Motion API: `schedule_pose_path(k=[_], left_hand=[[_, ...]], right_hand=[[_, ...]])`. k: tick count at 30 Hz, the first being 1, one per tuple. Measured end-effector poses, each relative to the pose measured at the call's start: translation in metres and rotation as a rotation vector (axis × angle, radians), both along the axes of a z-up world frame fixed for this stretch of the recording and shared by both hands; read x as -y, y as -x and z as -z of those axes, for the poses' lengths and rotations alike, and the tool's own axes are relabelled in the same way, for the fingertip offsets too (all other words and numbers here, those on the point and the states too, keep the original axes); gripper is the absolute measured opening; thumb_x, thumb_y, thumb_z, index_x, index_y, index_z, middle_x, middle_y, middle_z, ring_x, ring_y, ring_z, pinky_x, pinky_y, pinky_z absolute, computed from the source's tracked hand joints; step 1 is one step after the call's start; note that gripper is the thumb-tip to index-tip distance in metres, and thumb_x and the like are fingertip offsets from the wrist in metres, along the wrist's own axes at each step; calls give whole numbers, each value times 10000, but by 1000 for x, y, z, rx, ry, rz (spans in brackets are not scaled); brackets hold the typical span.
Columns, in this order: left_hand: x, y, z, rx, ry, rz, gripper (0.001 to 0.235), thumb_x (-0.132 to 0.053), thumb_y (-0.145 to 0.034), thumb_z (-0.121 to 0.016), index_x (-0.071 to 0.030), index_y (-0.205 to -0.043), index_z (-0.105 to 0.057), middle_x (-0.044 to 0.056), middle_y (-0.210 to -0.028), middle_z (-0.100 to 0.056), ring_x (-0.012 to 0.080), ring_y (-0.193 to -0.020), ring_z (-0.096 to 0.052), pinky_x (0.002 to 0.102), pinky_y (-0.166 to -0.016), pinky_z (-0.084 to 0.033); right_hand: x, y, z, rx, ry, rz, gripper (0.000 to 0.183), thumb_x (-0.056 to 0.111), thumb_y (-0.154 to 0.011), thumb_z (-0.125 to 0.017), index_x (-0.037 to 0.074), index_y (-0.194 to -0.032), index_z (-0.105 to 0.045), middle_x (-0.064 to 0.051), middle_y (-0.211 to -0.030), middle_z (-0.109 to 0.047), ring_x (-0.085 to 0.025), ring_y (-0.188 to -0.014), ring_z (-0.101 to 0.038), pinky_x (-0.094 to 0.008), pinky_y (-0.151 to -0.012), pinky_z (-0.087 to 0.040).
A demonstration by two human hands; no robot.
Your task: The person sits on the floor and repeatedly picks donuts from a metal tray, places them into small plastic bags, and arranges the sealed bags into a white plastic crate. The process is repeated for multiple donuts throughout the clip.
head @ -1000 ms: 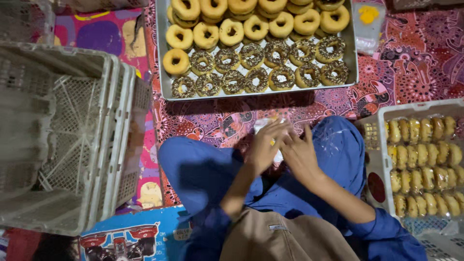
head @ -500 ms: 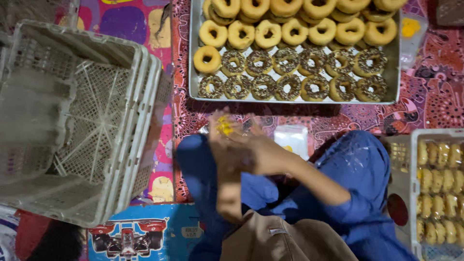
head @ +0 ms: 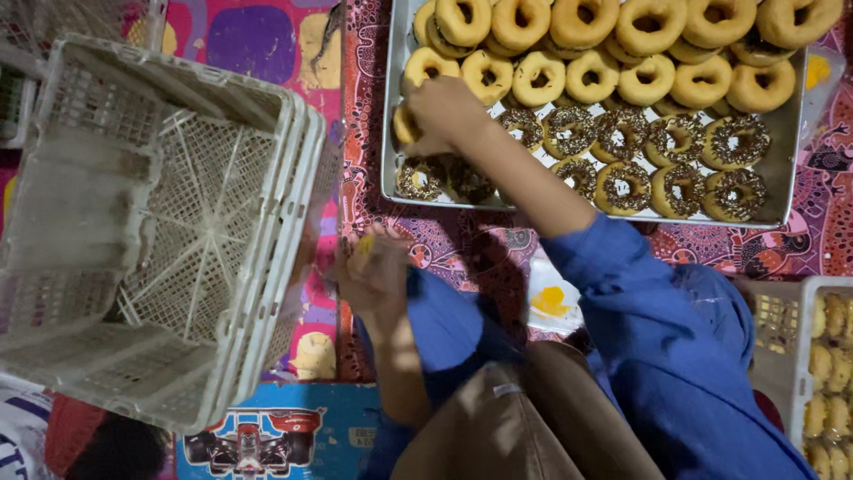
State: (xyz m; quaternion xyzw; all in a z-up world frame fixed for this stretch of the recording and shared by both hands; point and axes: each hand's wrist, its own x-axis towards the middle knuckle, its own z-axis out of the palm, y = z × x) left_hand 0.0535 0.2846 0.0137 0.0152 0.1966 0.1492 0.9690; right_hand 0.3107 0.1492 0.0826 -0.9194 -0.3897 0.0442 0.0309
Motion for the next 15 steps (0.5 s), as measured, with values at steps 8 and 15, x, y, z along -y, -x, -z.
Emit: schedule_pose_path(k=[8,15], left_hand=[[60,-20,1,-165,456,-64,435,-368,-1031,-571,27,-1208,-615,307,-1216,-635,398,-1229,-569,518,-1080,-498],[164,5,-30,194,238,48,376,-341,-1035,-442,-86,-1300,-523,172,-1378,-563,348,-1336,-524,539,-1154,-470]], right_hand=[[136,202,-35,-135,-1058,277,701,302,-773,-914,11,-1346,-633,-129,-1243,-721,-160,-1113,-695,-343,-969,-573],[152,312,-58,-49,-917,663,402,164,-779,-876,118,-1166,-776,-111,-760,-600,-157,-621,-568,-292,-585,-459]])
